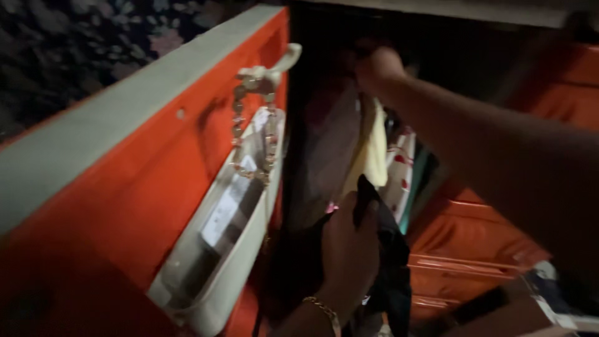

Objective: The person folds a pink garment and places it into a black backpack. They then retrieve a white shirt from a drawer, fold it, and place it in the backpack. Finally, they take a black shirt from a wardrobe, fold it, and add it to the backpack.

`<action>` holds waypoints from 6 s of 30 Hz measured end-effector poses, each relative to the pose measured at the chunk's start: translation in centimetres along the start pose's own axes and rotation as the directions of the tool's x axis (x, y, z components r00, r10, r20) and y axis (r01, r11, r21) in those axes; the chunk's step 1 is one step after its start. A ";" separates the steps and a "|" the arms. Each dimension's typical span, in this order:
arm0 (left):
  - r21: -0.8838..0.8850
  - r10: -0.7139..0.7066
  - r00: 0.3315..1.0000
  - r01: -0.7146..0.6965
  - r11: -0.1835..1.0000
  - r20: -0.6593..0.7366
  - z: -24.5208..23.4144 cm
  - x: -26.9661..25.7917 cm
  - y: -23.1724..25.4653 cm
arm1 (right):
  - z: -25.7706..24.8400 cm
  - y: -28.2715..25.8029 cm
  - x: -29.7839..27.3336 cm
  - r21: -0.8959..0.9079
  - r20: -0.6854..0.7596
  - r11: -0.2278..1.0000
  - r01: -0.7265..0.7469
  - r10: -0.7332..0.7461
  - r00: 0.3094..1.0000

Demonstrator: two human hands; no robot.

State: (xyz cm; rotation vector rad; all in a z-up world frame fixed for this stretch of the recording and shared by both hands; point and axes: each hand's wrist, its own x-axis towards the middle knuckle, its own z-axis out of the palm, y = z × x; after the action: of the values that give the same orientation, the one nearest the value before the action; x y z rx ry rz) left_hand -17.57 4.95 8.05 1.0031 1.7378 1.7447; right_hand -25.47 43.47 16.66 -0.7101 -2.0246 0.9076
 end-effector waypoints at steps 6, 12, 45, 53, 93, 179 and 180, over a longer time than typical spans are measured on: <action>-0.033 -0.009 1.000 0.009 0.999 0.000 -0.8 -0.1 0.6 | 0.5 0.0 0.9 -0.339 0.112 0.940 0.031 0.007 0.994; -0.081 -0.086 0.996 0.089 0.993 0.038 -0.7 0.6 -0.4 | 1.0 -1.4 -5.0 -0.451 0.251 0.892 0.035 0.090 0.964; -0.371 0.361 0.659 -0.133 0.919 0.660 12.9 -1.5 8.1 | -30.3 5.6 -67.7 0.239 -0.495 0.697 -0.676 0.686 0.533; 0.005 0.344 0.297 -0.764 0.646 0.891 15.2 -9.5 6.1 | -38.5 -6.8 -74.6 -0.239 -0.336 0.634 -0.736 0.657 0.675; -0.092 0.231 0.098 -0.718 0.690 0.968 32.6 -24.7 2.2 | -38.5 -16.4 -92.8 0.407 -0.499 0.095 -0.909 0.856 -0.134; -0.497 0.468 -0.172 -0.370 0.785 0.867 38.5 -19.3 13.1 | -44.6 -17.9 -83.9 0.491 -0.727 0.520 -0.699 0.687 0.001; -0.453 0.422 -0.166 -0.381 0.806 0.891 38.4 -19.8 13.1 | -44.9 -17.4 -83.6 0.529 -0.704 0.525 -0.666 0.710 0.001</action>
State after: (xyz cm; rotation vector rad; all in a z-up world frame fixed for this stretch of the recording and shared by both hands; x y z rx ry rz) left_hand 26.34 12.97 14.84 2.2088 0.3024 0.6053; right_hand 53.38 -12.08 13.87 -1.8255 -0.5236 0.7649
